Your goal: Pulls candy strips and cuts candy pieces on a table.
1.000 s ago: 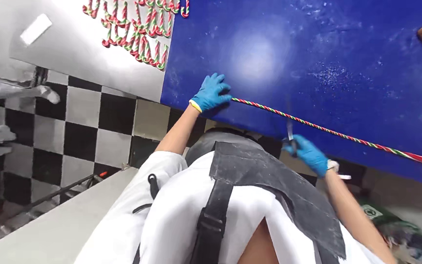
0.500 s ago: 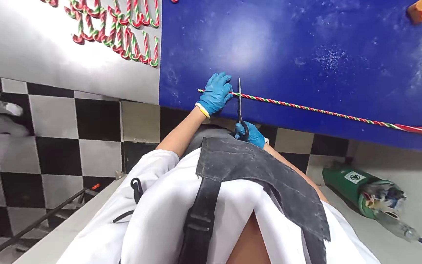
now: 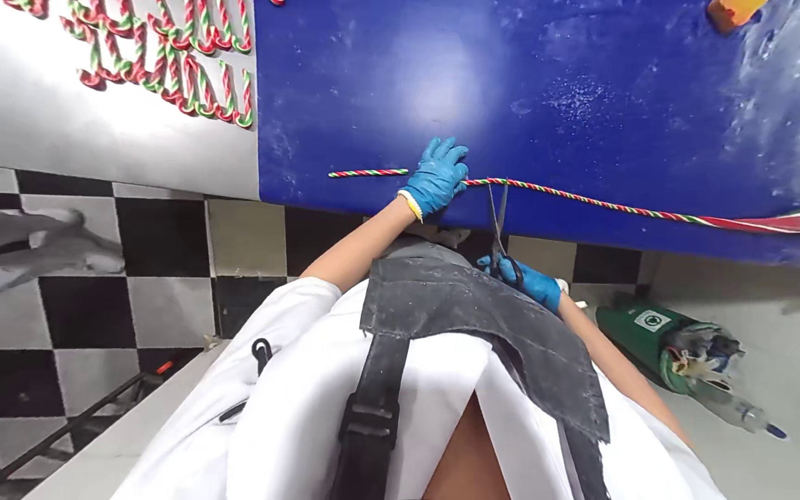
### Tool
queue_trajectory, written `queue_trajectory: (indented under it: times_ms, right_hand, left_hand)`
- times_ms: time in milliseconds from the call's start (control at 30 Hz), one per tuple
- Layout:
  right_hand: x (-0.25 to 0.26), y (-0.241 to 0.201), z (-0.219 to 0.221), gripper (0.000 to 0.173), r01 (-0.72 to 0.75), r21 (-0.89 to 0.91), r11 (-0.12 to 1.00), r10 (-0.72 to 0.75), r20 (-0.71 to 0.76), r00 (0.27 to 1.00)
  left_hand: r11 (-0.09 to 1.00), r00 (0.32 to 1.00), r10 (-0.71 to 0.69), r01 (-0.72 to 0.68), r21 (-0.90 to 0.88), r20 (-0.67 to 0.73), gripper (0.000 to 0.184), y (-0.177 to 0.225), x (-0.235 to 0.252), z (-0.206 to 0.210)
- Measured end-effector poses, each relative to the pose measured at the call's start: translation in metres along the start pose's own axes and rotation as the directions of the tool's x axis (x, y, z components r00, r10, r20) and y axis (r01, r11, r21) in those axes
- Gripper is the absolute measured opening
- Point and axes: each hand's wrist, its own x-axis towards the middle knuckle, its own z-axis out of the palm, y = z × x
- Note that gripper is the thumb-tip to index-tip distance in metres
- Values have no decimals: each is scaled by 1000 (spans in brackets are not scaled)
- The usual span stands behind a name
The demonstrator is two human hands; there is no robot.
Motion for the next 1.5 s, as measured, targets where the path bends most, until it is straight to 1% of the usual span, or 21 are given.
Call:
queue_trajectory:
  times_ms: [33, 133, 167, 267, 333, 400, 433, 500, 567, 667, 700, 733, 867, 933, 1033, 1067, 1133, 1233, 1300, 1367, 1500]
  right_hand:
    - [14, -3, 2, 77, 36, 37, 999, -35, -5, 999]
    - [46, -25, 18, 33, 71, 69, 995, -59, -161, 985]
    - [50, -29, 20, 29, 64, 43, 997, -54, -202, 978]
    - [36, -24, 5, 31, 129, -21, 991, -130, -202, 971]
    - [8, -13, -20, 28, 160, -228, 960, -193, -127, 973]
    - [-32, -1, -47, 28, 96, -339, 936, -110, -24, 994]
    - [-53, 8, -63, 41, 36, -360, 932, -24, 36, 999]
    - [-86, 36, -92, 51, -59, -356, 933, 87, 64, 994]
    - [-105, 54, -116, 49, -110, -310, 944, 133, 54, 990]
    - [-100, 49, -128, 55, -33, -148, 988, 48, 98, 994]
    - [-86, 50, -130, 64, 12, -66, 998, -4, 118, 993]
    - [-72, 48, -128, 64, 52, 5, 999, -52, 111, 992]
    - [-32, 28, -109, 37, 120, 167, 979, -109, -74, 991]
    - [-35, 32, -116, 35, 165, 139, 977, -150, -108, 983]
    - [-71, 53, -146, 27, 185, -138, 973, -195, -59, 979]
    - [-90, 61, -158, 28, 152, -206, 967, -158, -12, 987]
    - [-134, 80, -181, 50, 38, -239, 970, -15, 96, 995]
    - [-177, 109, -207, 65, -61, -213, 975, 75, 59, 995]
    - [-184, 120, -219, 85, -42, -115, 992, 44, 12, 999]
    - [-167, 125, -229, 102, 38, 14, 999, -38, -3, 999]
    - [-114, 106, -222, 96, 204, 134, 970, -194, -82, 978]
  left_hand:
    - [1000, 1000, -13, 13, -7, 17, 25, 1, -1, -5]
    - [999, 999, -45, 45, 12, -8, 27, 0, -4, -8]
    - [998, 998, -66, 67, 21, -17, 28, -2, -3, -6]
    - [983, 986, -169, 169, 73, -8, 31, -6, -3, -5]
    - [965, 973, -231, 226, 132, 25, 48, 2, -1, -8]
    - [966, 975, -220, 214, 143, 33, 72, 24, 10, -4]
    - [975, 982, -187, 181, 127, 40, 76, 39, 21, 3]
    - [993, 994, -91, 86, 79, 60, 70, 72, 50, 25]
    - [998, 998, -18, 14, 61, 58, 51, 95, 75, 49]
    - [999, 1000, 11, -10, 47, -11, 27, 107, 89, 68]
    - [999, 1000, 10, -10, 41, -9, 26, 107, 88, 67]
    - [999, 1000, 3, -3, 40, -2, 26, 108, 86, 65]
    - [994, 997, -68, 71, 85, -47, 26, 111, 80, 61]
    - [984, 991, -117, 124, 127, -65, 29, 111, 81, 61]
    - [977, 987, -160, 162, 136, -25, 51, 125, 94, 61]
    - [982, 990, -144, 144, 119, -5, 58, 136, 102, 63]
    - [995, 996, -68, 64, 81, 49, 61, 164, 124, 76]
    - [994, 995, 77, -82, 69, 66, 50, 200, 158, 110]
    - [983, 987, 160, -157, 92, -33, 31, 212, 171, 131]
    - [973, 978, 200, -190, 134, -66, 24, 219, 178, 134]
    - [981, 986, 163, -165, 104, 30, 25, 224, 175, 116]
